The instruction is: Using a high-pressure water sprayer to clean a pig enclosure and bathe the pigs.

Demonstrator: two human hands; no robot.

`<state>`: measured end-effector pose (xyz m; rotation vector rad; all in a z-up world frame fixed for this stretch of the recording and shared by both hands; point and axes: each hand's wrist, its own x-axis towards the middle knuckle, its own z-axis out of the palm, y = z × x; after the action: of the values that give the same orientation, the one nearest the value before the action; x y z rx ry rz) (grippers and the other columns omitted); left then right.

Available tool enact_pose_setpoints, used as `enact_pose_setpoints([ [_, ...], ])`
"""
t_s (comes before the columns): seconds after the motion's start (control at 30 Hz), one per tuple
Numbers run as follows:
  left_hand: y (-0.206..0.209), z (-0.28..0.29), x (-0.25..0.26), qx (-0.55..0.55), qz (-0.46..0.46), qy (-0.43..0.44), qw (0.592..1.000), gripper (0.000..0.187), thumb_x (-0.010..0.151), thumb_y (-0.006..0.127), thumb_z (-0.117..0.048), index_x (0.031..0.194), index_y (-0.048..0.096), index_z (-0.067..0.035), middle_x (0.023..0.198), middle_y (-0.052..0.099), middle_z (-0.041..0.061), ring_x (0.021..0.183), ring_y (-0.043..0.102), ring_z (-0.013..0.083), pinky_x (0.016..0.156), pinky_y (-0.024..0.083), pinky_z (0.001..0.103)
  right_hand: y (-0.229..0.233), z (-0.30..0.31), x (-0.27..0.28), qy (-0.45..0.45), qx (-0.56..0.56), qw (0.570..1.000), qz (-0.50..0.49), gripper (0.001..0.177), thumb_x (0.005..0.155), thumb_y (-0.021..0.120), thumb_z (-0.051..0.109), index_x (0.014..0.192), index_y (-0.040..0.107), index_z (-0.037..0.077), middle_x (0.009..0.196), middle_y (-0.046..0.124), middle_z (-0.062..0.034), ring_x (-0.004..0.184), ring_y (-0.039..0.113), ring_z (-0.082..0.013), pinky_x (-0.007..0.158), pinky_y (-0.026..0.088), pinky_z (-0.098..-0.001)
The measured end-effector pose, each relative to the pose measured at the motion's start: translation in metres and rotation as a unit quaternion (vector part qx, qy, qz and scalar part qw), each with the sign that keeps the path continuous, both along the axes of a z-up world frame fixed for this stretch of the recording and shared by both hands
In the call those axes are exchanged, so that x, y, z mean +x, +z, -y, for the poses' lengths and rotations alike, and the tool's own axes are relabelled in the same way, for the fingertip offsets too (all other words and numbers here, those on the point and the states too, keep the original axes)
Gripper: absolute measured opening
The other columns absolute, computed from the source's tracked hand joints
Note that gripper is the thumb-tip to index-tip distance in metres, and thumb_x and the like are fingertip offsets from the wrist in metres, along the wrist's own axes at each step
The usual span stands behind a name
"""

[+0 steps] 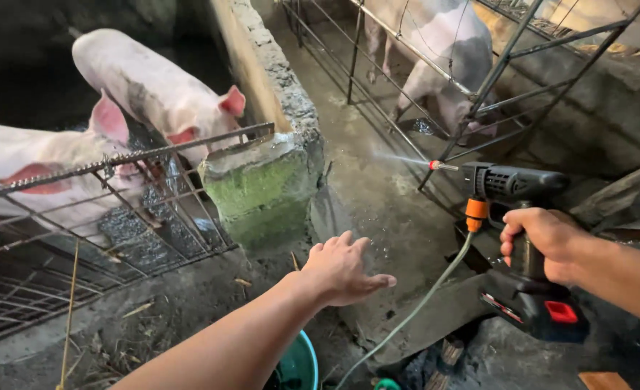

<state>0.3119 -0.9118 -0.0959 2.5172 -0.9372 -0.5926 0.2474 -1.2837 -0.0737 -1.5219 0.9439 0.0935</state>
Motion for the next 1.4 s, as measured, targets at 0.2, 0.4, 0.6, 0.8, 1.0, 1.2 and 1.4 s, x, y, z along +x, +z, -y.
enact_pose_setpoints([
  [0.2,0.016,0.026,-0.013,-0.001,-0.024,0.016,1.0,0.095,0.08,0.06,-0.075,0.149,0.047,-0.012,0.144,0.051,0.018,0.139,0.046,0.0377,0.113,0.038,0.053,-0.005,0.049,-0.006,0.011,-0.026,0.999,-0.016,0.017,0.086,0.061,0.02,0.079,0.056,0.006,0.069,0.058,-0.0114,0.059,0.056,-0.0246,0.057,0.05,-0.0449],
  [0.4,0.025,0.079,-0.025,0.003,-0.026,0.04,0.999,0.093,0.08,0.06,-0.075,0.148,0.049,-0.013,0.144,0.051,0.016,0.139,0.046,0.0368,0.112,0.038,0.053,-0.017,0.101,0.003,0.013,0.003,1.0,0.002,0.013,0.086,0.059,0.018,0.079,0.053,0.009,0.069,0.058,-0.0079,0.06,0.057,-0.0223,0.058,0.05,-0.0447],
  [0.6,0.041,0.137,-0.025,-0.008,-0.011,0.062,0.998,0.09,0.08,0.059,-0.074,0.148,0.051,-0.016,0.142,0.054,0.014,0.133,0.052,0.0379,0.109,0.043,0.052,-0.015,0.112,0.017,-0.012,0.08,0.997,0.011,0.006,0.078,0.059,0.014,0.075,0.056,0.011,0.063,0.055,-0.0088,0.054,0.054,-0.0247,0.055,0.049,-0.0445],
  [0.8,0.064,0.172,-0.029,-0.012,-0.015,0.061,0.998,0.087,0.084,0.056,-0.072,0.146,0.052,-0.011,0.138,0.057,0.014,0.132,0.054,0.0346,0.109,0.045,0.049,-0.01,0.092,0.009,0.012,0.083,0.993,0.081,0.016,0.076,0.063,0.018,0.07,0.056,0.006,0.062,0.058,-0.0114,0.052,0.057,-0.0242,0.053,0.05,-0.0426],
  [1.0,0.08,0.2,-0.024,-0.018,-0.001,0.078,0.997,0.086,0.086,0.056,-0.072,0.146,0.051,-0.011,0.146,0.05,0.015,0.137,0.047,0.0367,0.111,0.041,0.05,-0.013,0.099,0.02,0.009,0.086,0.993,0.081,0.01,0.069,0.061,0.011,0.069,0.058,0.002,0.06,0.058,-0.0124,0.051,0.057,-0.0255,0.053,0.05,-0.0431],
  [1.2,0.077,0.207,-0.025,-0.048,0.02,0.069,0.996,0.085,0.087,0.056,-0.071,0.145,0.051,-0.009,0.146,0.05,0.016,0.135,0.05,0.036,0.108,0.042,0.049,0.011,0.088,0.019,0.002,0.07,0.993,0.1,0.01,0.07,0.061,0.011,0.068,0.059,0.001,0.06,0.058,-0.0138,0.051,0.056,-0.0262,0.052,0.049,-0.0426],
  [1.4,0.087,0.221,-0.036,-0.019,-0.012,0.077,0.997,0.085,0.087,0.054,-0.071,0.146,0.051,-0.009,0.14,0.053,0.016,0.13,0.054,0.0367,0.106,0.046,0.049,0.011,0.092,0.023,0.006,0.103,0.991,0.08,0.011,0.07,0.06,0.012,0.066,0.058,0.002,0.059,0.058,-0.0149,0.049,0.055,-0.0275,0.051,0.049,-0.043],
])
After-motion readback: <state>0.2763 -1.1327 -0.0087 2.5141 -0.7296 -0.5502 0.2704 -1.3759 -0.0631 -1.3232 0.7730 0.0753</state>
